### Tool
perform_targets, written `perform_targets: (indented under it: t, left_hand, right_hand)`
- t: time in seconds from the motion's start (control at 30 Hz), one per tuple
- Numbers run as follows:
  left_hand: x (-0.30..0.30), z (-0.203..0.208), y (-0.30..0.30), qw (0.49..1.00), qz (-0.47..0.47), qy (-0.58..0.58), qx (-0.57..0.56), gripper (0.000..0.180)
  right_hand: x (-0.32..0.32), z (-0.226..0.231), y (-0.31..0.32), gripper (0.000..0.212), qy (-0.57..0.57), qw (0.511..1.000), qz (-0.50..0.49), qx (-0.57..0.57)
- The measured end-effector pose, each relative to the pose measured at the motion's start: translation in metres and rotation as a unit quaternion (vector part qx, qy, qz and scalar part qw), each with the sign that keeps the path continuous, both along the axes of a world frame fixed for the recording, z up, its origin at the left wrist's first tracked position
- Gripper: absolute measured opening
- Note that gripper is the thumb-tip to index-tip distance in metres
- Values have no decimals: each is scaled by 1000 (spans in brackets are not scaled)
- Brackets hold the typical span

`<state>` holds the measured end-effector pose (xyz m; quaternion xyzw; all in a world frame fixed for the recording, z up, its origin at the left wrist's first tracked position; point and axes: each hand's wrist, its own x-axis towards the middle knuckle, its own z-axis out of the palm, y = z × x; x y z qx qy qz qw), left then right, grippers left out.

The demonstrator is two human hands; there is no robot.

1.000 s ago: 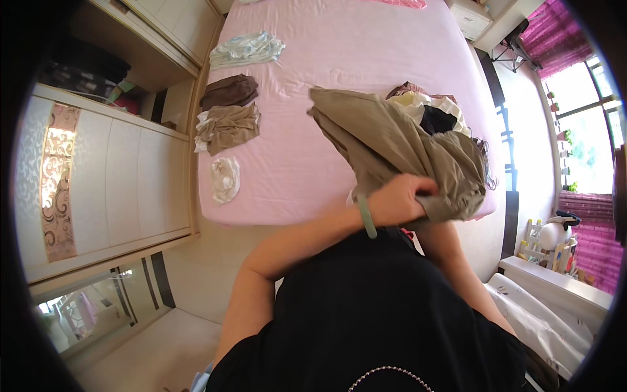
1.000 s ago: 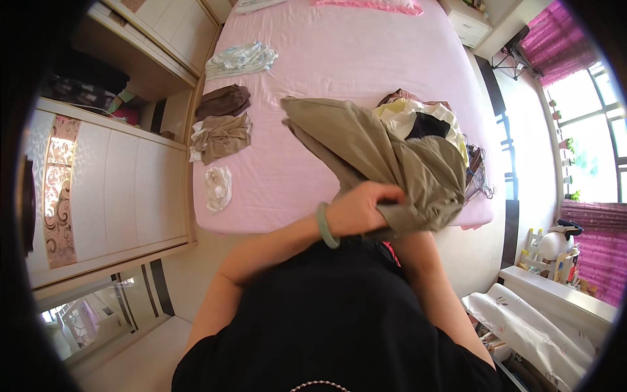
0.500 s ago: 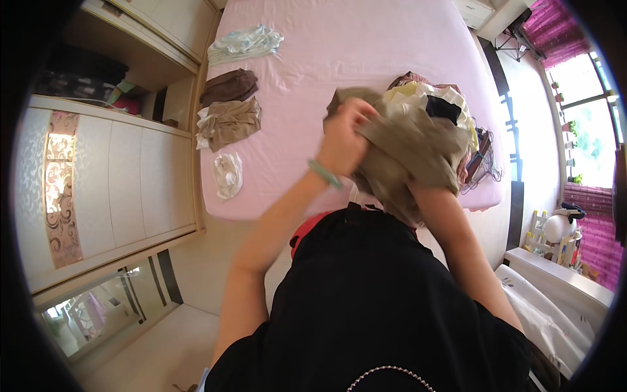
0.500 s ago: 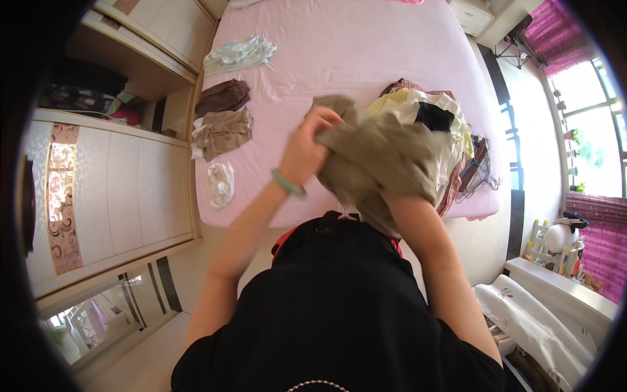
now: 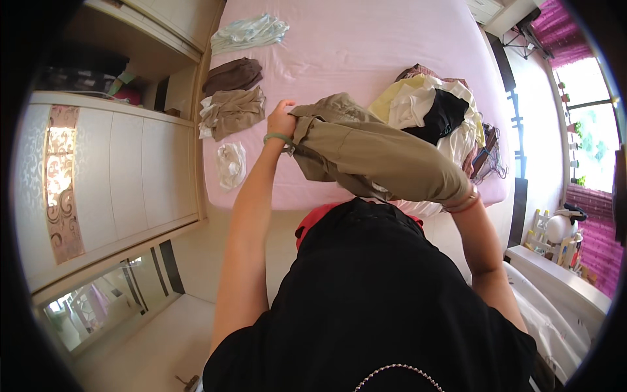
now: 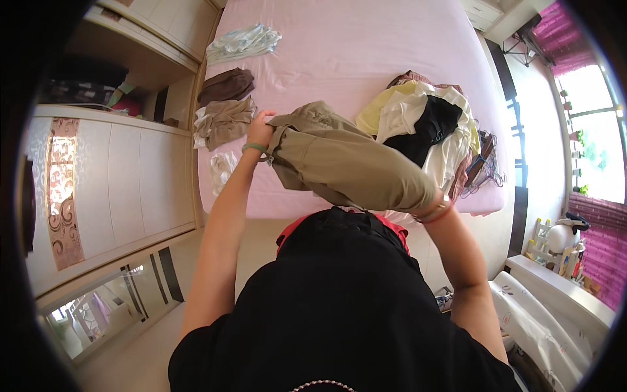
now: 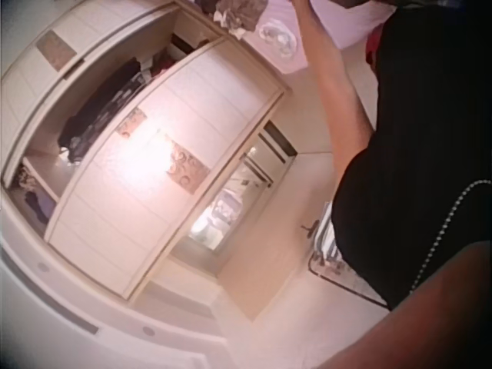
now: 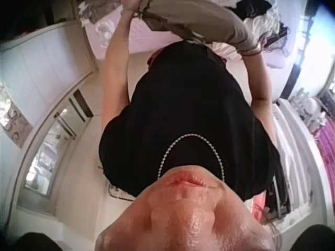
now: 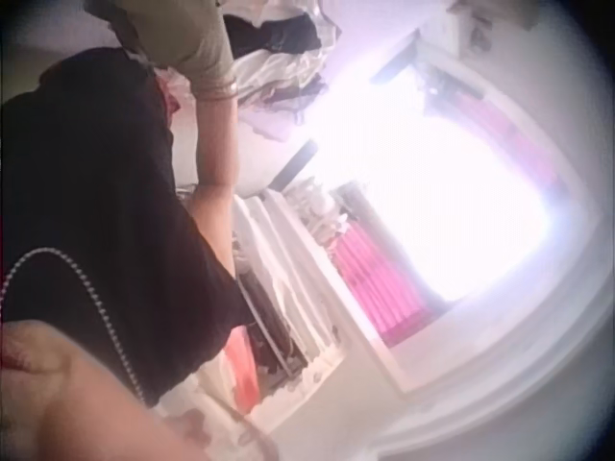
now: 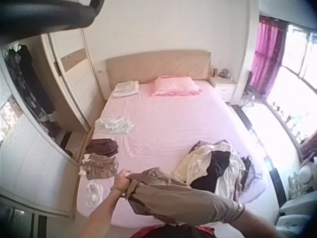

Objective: The person removes several garments from hangers and places the empty hangers on the bed. They then fold a pair of khaki shorts and a black t-shirt by hand, smoothing the fabric and stacking the folded items on the bed.

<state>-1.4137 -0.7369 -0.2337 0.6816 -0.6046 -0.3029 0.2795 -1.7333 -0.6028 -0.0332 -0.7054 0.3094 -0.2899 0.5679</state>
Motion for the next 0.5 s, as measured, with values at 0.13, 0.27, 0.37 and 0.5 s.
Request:
perform_targets:
  t: [0.13, 0.27, 0.37, 0.5]
  left_hand:
    - [45, -7, -12, 993, 31, 97, 66, 28]
    - [43, 17, -15, 907, 10, 391, 158, 42]
    - [-12, 91, 10, 879, 15, 457, 136, 51]
    - [-17, 54, 20, 948, 45, 312, -46, 33]
  right_hand:
    - [-80, -30, 26, 52, -92, 988, -80, 99]
    - [-92, -46, 25, 46, -309, 893, -223, 240]
    - [-76, -36, 6, 41, -155, 940, -292, 91]
    - [-2, 0, -26, 35, -508, 749, -226, 361]
